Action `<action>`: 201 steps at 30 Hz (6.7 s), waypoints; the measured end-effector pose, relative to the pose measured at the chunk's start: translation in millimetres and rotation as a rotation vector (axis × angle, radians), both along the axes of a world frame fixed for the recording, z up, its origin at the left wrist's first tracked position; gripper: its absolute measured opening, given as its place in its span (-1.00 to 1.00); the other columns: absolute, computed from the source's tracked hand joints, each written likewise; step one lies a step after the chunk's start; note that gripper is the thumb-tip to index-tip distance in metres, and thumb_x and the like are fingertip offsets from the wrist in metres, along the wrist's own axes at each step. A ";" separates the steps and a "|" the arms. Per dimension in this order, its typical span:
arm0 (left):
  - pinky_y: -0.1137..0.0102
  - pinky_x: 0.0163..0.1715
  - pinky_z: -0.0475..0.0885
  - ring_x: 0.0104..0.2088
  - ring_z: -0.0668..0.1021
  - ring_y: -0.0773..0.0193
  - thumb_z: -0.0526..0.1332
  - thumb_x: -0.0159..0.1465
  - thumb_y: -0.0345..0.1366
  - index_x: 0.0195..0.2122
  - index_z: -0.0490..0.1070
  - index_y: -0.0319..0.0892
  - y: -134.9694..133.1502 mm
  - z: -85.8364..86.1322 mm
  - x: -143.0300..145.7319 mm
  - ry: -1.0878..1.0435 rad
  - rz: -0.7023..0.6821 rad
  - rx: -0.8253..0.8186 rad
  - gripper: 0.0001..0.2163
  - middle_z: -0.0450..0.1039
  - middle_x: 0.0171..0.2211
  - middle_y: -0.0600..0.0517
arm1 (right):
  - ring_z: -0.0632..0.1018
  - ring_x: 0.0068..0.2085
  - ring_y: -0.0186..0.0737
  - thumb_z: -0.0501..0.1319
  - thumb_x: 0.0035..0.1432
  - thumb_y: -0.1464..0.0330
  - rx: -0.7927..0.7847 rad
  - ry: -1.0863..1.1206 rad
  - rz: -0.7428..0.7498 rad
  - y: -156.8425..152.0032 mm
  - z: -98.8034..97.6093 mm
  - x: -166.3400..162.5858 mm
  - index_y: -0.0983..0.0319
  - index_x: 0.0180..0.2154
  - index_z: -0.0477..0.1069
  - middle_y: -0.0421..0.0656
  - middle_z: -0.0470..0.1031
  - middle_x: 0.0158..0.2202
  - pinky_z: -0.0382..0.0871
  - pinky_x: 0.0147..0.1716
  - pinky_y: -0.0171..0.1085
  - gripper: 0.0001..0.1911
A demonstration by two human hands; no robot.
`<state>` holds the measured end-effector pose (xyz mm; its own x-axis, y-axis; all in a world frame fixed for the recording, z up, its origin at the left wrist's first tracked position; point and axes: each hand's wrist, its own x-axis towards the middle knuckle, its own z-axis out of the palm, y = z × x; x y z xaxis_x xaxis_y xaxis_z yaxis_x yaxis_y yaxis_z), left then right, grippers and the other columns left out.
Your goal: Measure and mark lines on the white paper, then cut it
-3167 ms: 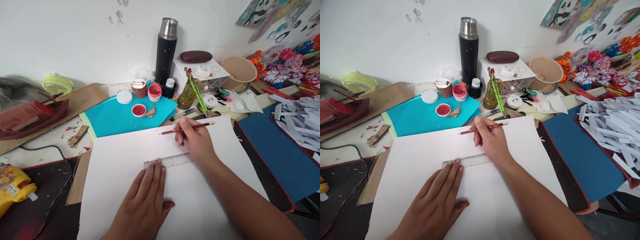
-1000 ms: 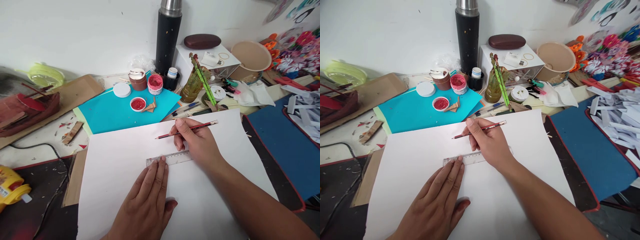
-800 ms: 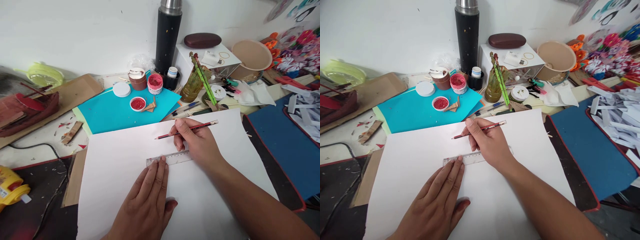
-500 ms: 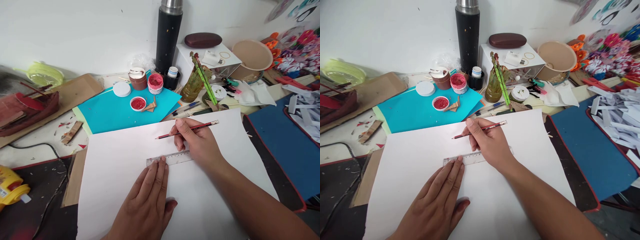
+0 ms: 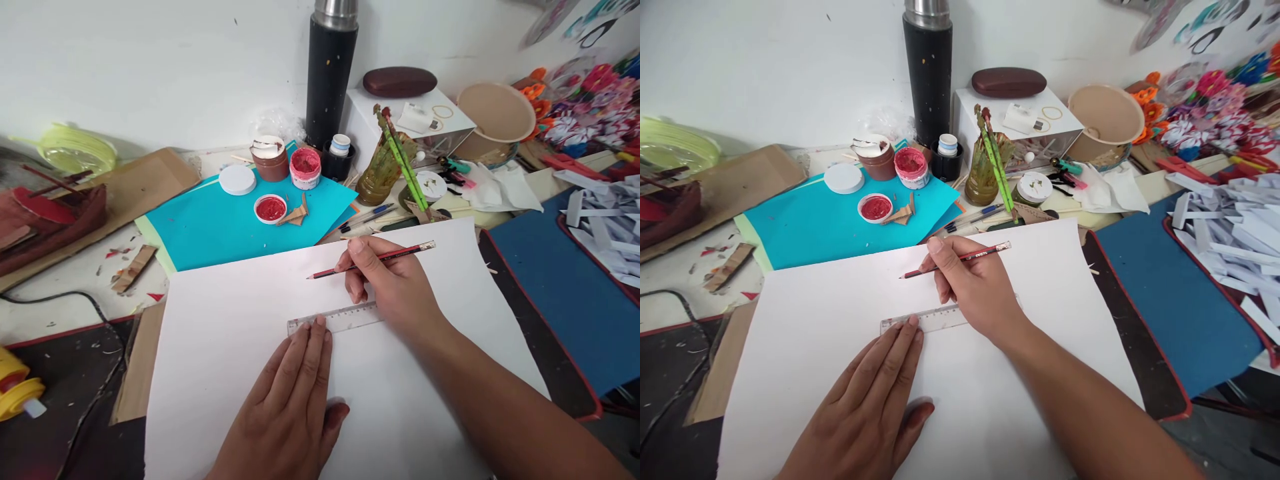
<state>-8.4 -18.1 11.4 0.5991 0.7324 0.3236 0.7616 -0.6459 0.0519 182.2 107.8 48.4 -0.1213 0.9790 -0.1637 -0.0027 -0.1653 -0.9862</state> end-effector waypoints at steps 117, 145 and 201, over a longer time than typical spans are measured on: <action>0.15 0.54 0.03 0.37 0.48 -0.07 0.08 0.56 -0.13 0.54 0.09 -0.49 -0.7 -11.6 2.2 -0.047 0.020 -0.006 -0.34 0.39 0.42 -0.29 | 0.36 -0.63 -0.34 0.18 0.45 -0.16 -0.081 -0.192 0.133 1.0 -12.6 5.4 0.18 -0.53 0.39 -0.28 0.36 -0.70 0.20 -0.55 -0.31 -0.34; 0.16 0.45 0.17 0.30 0.53 -0.06 0.06 0.55 -0.16 0.55 0.06 -0.48 0.0 -13.5 5.3 -0.115 0.048 0.055 -0.34 0.50 0.34 -0.27 | 0.37 -0.68 -0.33 0.29 0.25 -0.29 -0.091 -0.007 0.022 4.6 -8.3 0.4 0.18 -0.55 0.38 -0.35 0.15 -0.74 0.14 -0.64 -0.33 -0.29; 0.24 0.27 0.36 0.20 0.53 0.13 0.09 0.50 -0.40 0.35 0.41 -0.22 -23.6 -10.0 -31.9 0.093 -0.082 0.130 -0.58 0.59 0.20 -0.09 | 0.35 -0.69 -0.34 0.42 0.04 -0.33 -0.019 0.167 -0.076 13.2 -30.8 -1.5 0.18 -0.55 0.42 -0.36 0.20 -0.75 0.18 -0.64 -0.31 -0.28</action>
